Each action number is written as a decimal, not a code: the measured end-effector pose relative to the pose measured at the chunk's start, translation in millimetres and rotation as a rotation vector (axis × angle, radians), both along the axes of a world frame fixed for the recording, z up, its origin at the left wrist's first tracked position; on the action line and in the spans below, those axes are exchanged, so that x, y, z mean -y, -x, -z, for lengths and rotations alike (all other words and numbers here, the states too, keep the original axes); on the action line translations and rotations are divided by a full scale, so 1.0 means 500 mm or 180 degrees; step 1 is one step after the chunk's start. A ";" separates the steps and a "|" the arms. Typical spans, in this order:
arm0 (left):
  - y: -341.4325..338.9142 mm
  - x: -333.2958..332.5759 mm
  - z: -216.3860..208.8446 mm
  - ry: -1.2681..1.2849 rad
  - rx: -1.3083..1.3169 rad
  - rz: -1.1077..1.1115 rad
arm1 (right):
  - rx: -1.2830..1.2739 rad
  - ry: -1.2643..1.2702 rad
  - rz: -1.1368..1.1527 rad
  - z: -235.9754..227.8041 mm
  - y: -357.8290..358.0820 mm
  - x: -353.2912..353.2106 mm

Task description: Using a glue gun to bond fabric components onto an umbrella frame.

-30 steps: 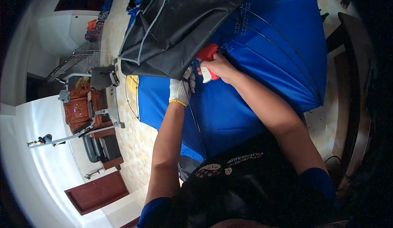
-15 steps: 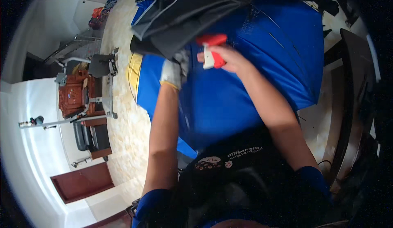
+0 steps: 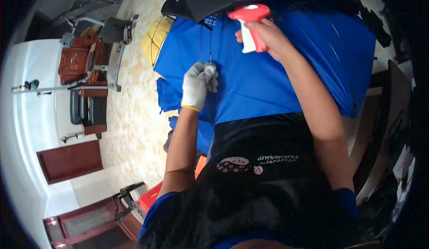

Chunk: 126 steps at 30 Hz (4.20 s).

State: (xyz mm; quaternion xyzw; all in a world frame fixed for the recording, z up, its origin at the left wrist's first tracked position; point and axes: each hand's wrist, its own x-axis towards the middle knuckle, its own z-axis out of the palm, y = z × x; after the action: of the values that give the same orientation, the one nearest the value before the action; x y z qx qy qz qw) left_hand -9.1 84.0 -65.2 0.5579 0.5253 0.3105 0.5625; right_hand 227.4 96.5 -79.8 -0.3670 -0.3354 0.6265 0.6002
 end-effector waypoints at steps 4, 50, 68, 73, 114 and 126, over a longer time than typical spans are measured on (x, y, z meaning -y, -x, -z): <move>0.005 0.000 0.053 0.0037 -0.0580 -0.0243 | 0.0212 0.0735 0.0018 0.018 0.069 0.092; -0.018 0.054 0.051 0.0134 -0.0457 -0.0101 | -0.0149 0.0521 -0.0345 0.104 0.137 0.168; -0.035 0.072 0.034 0.0218 -0.0145 0.0221 | -0.0590 0.0676 -0.1001 0.126 0.136 0.166; 0.020 0.047 -0.021 -0.0201 0.0377 -0.0318 | -0.0801 0.0212 -0.0718 -0.074 0.070 0.252; 0.024 -0.601 -0.199 -0.3712 -0.3180 -0.0550 | 0.1270 -0.0113 -0.1883 0.078 0.118 0.354; -0.066 -0.344 -0.029 -0.1257 -0.2638 0.0961 | 0.1260 -0.0146 -0.1443 0.071 0.087 0.351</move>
State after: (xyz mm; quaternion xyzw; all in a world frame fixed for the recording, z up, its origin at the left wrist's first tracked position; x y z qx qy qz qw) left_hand 23.7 256.0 -50.6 0.8008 0.5494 0.0708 0.2279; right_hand 183.9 -78.8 -115.2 -0.3841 -0.5334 0.6531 0.3760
